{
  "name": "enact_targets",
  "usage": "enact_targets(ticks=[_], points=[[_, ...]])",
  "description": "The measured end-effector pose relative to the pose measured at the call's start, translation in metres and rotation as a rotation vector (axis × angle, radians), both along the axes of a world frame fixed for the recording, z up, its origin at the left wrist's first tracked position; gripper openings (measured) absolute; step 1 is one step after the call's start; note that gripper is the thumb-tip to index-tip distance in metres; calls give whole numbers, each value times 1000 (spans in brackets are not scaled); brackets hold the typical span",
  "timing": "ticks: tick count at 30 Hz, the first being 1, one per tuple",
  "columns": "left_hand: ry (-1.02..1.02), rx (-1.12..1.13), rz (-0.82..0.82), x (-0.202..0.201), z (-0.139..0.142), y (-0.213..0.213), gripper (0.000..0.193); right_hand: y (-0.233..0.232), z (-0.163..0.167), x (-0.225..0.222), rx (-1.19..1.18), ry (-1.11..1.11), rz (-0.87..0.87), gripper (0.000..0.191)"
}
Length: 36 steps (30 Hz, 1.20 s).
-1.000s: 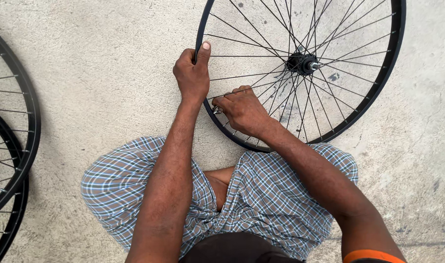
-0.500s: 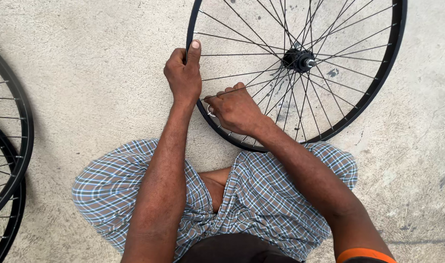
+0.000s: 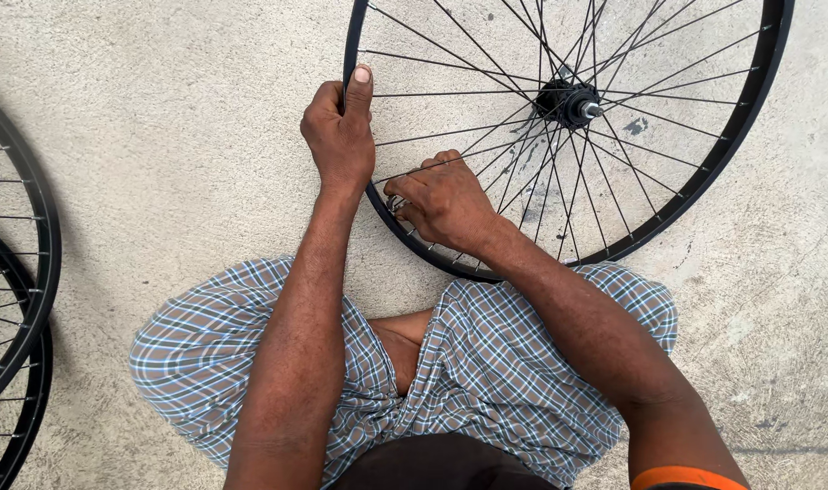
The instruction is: The person sits on the floor and uses a spoke wrench to adjust the tension of the spokes on a bicycle wheel. They rotate the wheel and tighten individual spokes in sequence to true the wheel.
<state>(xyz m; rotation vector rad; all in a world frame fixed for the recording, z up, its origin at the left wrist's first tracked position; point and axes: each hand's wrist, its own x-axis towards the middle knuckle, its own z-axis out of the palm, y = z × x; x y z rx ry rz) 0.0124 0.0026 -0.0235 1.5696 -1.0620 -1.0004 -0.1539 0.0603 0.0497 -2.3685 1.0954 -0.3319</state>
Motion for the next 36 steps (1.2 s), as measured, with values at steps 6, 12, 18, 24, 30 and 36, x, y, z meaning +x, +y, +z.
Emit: enact_targets(ticks=[6, 12, 18, 24, 30, 36], points=[[-1, 7, 2, 0, -2, 0, 49, -4, -2, -4, 39, -59, 60, 29], [-33, 3, 6, -2, -3, -2, 49, -4, -2, 0, 21, 32, 12, 21], [-30, -17, 19, -5, -1, -2, 52, -5, 0, -1, 9, 37, 40, 28], [-17, -2, 34, -7, 4, -4, 51, -6, 4, 1, 4, 42, 27, 32], [27, 0, 31, -8, 6, -4, 53, -7, 4, 1, 23, 65, 33, 32], [7, 9, 23, -9, 5, -4, 53, -5, 2, 2, 27, 111, 31, 32]])
